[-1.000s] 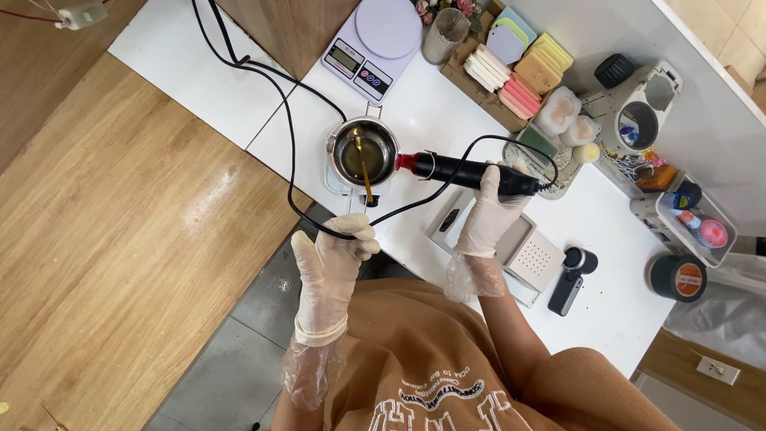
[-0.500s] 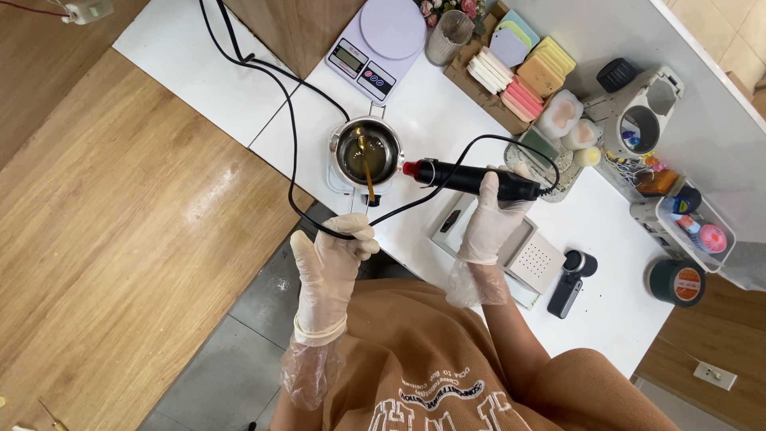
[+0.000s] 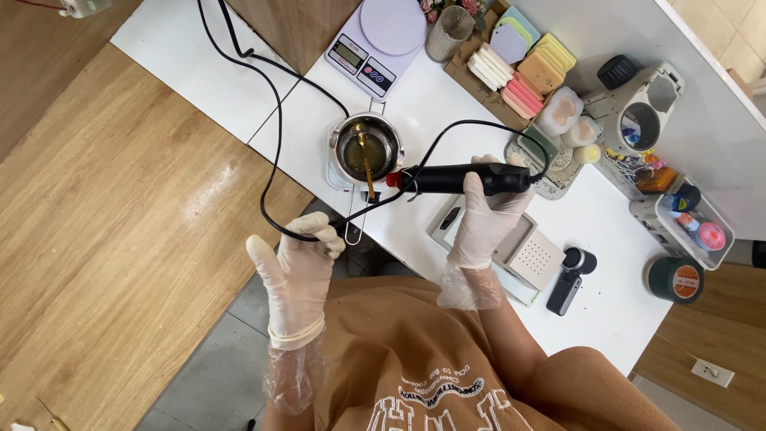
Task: The recorder uses a heat gun on wax and then meticulously cleans the back of a mobile phone with a wipe.
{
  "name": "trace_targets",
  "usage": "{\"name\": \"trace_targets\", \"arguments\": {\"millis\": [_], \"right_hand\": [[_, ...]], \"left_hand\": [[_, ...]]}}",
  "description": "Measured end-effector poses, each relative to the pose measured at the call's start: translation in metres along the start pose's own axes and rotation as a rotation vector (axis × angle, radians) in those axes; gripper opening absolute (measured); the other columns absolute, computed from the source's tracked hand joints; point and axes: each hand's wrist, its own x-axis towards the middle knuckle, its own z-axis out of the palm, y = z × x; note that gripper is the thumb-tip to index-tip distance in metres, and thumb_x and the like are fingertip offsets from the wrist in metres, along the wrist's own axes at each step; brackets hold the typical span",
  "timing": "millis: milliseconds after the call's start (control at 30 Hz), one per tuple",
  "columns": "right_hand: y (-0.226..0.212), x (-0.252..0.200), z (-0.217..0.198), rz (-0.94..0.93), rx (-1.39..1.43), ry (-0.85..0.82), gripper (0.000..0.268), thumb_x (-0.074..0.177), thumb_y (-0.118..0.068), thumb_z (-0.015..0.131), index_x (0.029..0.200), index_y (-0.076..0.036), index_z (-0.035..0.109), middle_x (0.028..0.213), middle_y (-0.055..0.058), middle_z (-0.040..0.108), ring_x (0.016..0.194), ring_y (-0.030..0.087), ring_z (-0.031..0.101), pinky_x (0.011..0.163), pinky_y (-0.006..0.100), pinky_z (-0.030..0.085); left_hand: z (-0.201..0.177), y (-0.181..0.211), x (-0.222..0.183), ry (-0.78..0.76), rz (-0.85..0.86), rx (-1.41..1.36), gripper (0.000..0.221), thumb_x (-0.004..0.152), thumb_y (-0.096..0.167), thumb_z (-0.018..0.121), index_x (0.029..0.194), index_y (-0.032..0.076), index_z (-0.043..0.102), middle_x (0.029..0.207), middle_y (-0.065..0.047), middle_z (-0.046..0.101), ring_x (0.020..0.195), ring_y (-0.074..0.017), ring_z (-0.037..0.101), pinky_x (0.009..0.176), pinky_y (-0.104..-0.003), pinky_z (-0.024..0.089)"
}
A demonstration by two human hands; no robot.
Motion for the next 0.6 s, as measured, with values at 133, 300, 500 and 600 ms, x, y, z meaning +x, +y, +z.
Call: {"name": "trace_targets", "arguments": {"millis": [133, 300, 500, 600], "right_hand": [[0.001, -0.012, 0.016, -0.006, 0.046, -0.045, 0.061, 0.094, 0.014, 0.07, 0.145, -0.006, 0.044, 0.131, 0.014, 0.063, 0.126, 0.026, 0.064, 0.116, 0.041, 0.052], [0.006, -0.025, 0.022, 0.002, 0.056, -0.158, 0.069, 0.089, 0.017, 0.075, 0.145, -0.008, 0.043, 0.136, 0.015, 0.06, 0.129, 0.028, 0.063, 0.117, 0.046, 0.054], [0.008, -0.033, 0.028, -0.087, 0.04, -0.308, 0.076, 0.088, 0.013, 0.08, 0.147, -0.012, 0.039, 0.142, 0.014, 0.058, 0.133, 0.027, 0.061, 0.115, 0.044, 0.057], [-0.004, -0.038, 0.042, -0.206, -0.078, -0.386, 0.08, 0.087, 0.014, 0.084, 0.149, -0.013, 0.04, 0.138, 0.014, 0.06, 0.129, 0.025, 0.063, 0.111, 0.042, 0.059]], "left_hand": [[-0.009, 0.011, 0.0, 0.046, 0.036, -0.038, 0.077, 0.096, 0.08, 0.045, 0.119, 0.007, 0.058, 0.115, -0.002, 0.054, 0.101, -0.0164, 0.053, 0.092, -0.035, 0.044], [-0.031, 0.025, -0.002, 0.142, 0.118, -0.161, 0.069, 0.097, 0.077, 0.046, 0.115, 0.011, 0.059, 0.107, -0.002, 0.054, 0.104, -0.0178, 0.053, 0.1, -0.035, 0.045], [-0.035, 0.047, -0.003, 0.289, 0.14, 0.039, 0.083, 0.088, 0.085, 0.048, 0.116, 0.009, 0.065, 0.097, -0.003, 0.057, 0.09, -0.0197, 0.051, 0.088, -0.033, 0.044], [-0.051, 0.056, -0.002, 0.344, 0.177, 0.025, 0.083, 0.087, 0.084, 0.051, 0.116, 0.007, 0.065, 0.101, -0.004, 0.059, 0.093, -0.0209, 0.053, 0.092, -0.034, 0.045]]}}
